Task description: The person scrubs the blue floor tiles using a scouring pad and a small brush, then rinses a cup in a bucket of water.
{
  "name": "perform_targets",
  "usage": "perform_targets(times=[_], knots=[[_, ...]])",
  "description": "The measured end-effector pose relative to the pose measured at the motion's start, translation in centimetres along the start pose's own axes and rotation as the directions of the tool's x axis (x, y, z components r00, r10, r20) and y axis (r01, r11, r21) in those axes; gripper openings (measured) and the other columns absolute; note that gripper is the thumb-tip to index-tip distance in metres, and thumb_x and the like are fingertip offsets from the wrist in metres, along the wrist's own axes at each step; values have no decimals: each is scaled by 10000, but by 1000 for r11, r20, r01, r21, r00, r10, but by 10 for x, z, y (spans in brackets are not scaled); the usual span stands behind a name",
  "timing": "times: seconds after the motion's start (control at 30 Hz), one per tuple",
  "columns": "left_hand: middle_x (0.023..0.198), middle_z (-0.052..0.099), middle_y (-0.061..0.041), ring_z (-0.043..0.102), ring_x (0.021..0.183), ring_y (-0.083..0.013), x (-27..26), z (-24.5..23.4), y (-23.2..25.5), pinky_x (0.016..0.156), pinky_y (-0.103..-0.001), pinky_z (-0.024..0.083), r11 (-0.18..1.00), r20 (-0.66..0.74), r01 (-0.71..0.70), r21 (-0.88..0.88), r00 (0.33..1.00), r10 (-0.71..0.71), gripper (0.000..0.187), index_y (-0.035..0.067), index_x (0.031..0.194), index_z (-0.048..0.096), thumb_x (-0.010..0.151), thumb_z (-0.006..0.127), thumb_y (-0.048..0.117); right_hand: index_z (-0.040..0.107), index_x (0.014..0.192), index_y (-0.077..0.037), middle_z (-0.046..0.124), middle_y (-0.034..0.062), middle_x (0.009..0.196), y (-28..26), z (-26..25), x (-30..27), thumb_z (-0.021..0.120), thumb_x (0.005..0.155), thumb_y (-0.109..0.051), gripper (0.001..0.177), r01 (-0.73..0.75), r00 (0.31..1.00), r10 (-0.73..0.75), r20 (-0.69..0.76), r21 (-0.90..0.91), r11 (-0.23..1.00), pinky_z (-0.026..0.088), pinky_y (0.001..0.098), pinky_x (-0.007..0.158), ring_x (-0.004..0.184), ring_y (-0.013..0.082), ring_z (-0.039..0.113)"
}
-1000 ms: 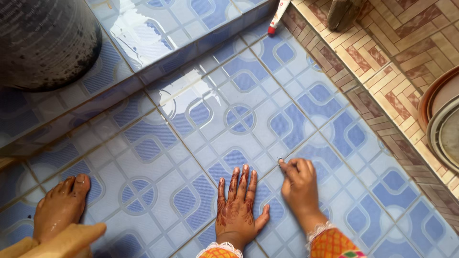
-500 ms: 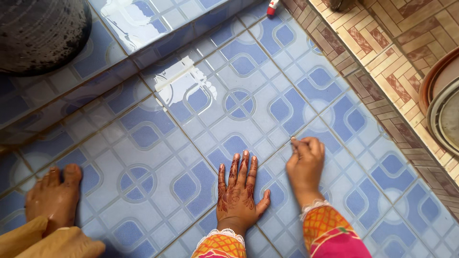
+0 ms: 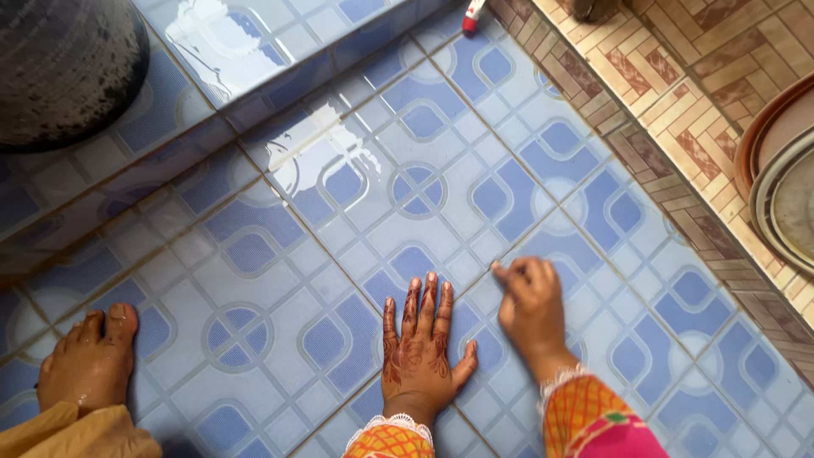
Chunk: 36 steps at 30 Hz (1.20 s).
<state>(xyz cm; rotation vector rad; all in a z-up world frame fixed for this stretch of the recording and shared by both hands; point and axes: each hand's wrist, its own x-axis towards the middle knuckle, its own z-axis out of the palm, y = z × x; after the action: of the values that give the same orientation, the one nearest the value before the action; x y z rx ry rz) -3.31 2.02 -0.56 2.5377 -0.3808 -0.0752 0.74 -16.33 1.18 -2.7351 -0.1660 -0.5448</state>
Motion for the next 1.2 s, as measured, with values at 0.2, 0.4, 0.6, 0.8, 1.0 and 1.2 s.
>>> perform_targets(times=[0.2, 0.4, 0.6, 0.8, 1.0, 1.2], knots=[[1666, 169, -54, 86, 1535, -233, 1, 1, 0, 1205, -526, -5, 1000, 43, 16, -12, 999, -16, 925, 157, 1588, 207, 828, 567, 542, 735, 994, -13, 609, 126, 934, -5, 0, -1, 655, 750, 102, 281, 3, 1000, -3, 5, -7, 1000, 495, 429, 819, 879, 329, 572], [1667, 175, -43, 89, 1536, -232, -1, 4, -1, 1215, -521, -3, 999, 42, 28, -23, 999, -27, 908, 160, 1595, 209, 855, 556, 556, 743, 1021, -11, 613, 126, 960, 2, 2, 0, 656, 774, 106, 287, -16, 1000, 15, -19, -64, 998, 490, 428, 831, 913, 344, 566], [1670, 173, -53, 91, 1536, -240, -1, 3, -1, 1216, -522, -2, 1000, 24, 13, -13, 1000, -12, 907, 150, 1596, 209, 863, 549, 561, 760, 1012, -34, 621, 120, 951, 9, -3, 1, 658, 759, 97, 303, 6, 999, -5, 39, -12, 1000, 503, 416, 821, 883, 322, 575], [1660, 144, -56, 67, 1571, -262, 2, 3, -1, 1182, -537, -7, 1000, 35, 9, 13, 999, -10, 927, 162, 1587, 189, 831, 551, 557, 736, 1026, -39, 626, 105, 975, -27, 13, -16, 652, 794, 91, 278, -43, 999, 44, -28, 34, 999, 506, 412, 842, 924, 317, 583], [1672, 151, -27, 78, 1538, -219, -2, 8, -2, 1212, -528, 5, 999, -26, 6, 38, 1000, -5, 913, 186, 1598, 174, 848, 517, 577, 779, 1087, -76, 636, 110, 984, 35, 2, 4, 634, 749, 126, 419, -16, 998, 9, -66, -105, 994, 460, 450, 849, 935, 322, 539], [1649, 173, -33, 104, 1520, -222, 0, 9, -1, 1202, -527, 12, 999, -93, -13, 42, 995, 17, 896, 190, 1582, 203, 834, 496, 587, 679, 1326, 3, 602, 164, 1111, 55, 5, 14, 632, 759, 90, 576, 35, 999, -37, -16, -133, 991, 444, 467, 905, 987, 352, 533]])
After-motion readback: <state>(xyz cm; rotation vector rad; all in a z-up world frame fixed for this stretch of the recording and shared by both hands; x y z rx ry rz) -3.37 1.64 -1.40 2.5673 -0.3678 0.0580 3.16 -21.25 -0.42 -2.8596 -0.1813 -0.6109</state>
